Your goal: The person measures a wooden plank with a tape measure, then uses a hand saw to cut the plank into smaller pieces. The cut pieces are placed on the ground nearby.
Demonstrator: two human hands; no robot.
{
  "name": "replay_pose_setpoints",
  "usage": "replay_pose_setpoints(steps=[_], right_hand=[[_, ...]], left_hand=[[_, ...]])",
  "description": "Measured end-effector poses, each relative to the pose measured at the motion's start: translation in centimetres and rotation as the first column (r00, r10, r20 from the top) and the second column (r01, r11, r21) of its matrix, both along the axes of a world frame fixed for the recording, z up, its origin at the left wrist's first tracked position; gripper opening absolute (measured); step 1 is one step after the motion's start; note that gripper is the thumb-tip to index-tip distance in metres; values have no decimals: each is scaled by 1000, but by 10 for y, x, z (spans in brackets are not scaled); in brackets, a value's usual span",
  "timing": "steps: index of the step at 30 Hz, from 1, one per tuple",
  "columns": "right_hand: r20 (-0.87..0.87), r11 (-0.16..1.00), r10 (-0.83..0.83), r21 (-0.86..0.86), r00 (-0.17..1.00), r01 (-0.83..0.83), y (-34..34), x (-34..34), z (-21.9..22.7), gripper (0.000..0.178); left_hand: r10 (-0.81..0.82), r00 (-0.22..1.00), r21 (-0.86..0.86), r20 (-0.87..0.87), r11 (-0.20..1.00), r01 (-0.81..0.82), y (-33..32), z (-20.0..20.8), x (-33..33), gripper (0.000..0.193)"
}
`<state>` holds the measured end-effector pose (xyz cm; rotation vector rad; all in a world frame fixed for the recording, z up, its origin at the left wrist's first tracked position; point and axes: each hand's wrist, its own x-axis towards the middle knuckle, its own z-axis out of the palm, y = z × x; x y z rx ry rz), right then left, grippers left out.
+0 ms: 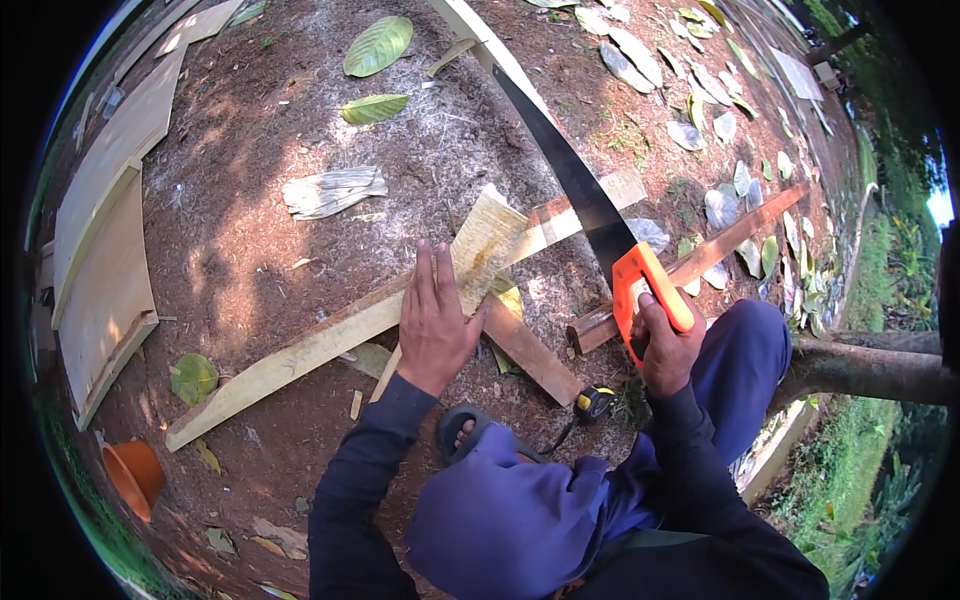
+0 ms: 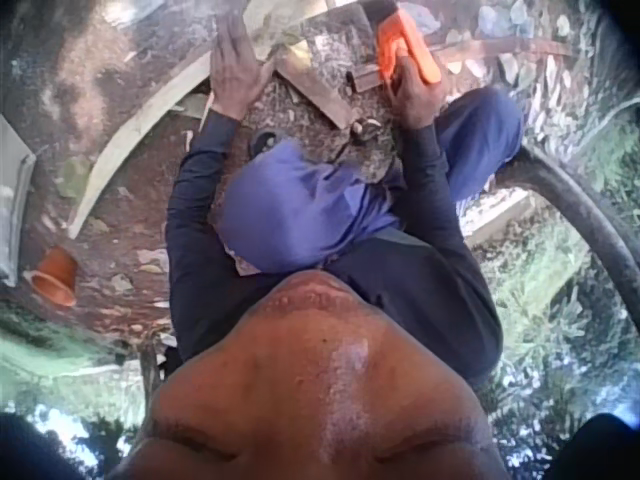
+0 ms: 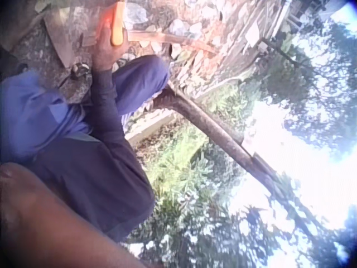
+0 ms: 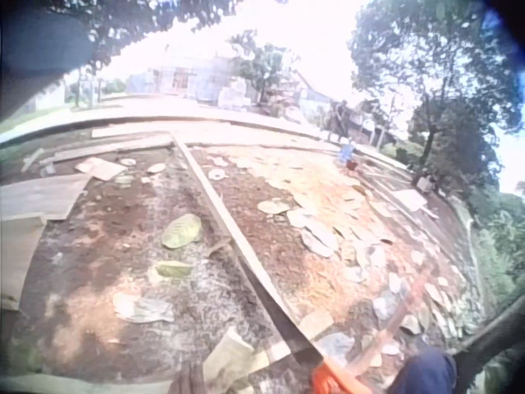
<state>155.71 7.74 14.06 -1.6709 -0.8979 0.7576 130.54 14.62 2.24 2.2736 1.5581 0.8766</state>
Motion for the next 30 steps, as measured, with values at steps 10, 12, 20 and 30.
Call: replay_pose_setpoints(steps=[10,12,20,30], right_hand=[[237,957,-262,191,935,219,-34,61,136,27],[291,942,-297,246,909,229,-46,67,159,27],[484,931,-361,234,797,279,-98,115,186,27],[295,969,-130,238,947,59,-25,145,151,17]], left_hand=[[-441,897,-231,-19,875,425,75,93,-6,99],[-525,848,-212,-69,839,502,95,93,13,99],[-617,758,-355,-212,771,528,123,56,86,99],[-594,777,-437,-210,768,468,122,68,106,98]])
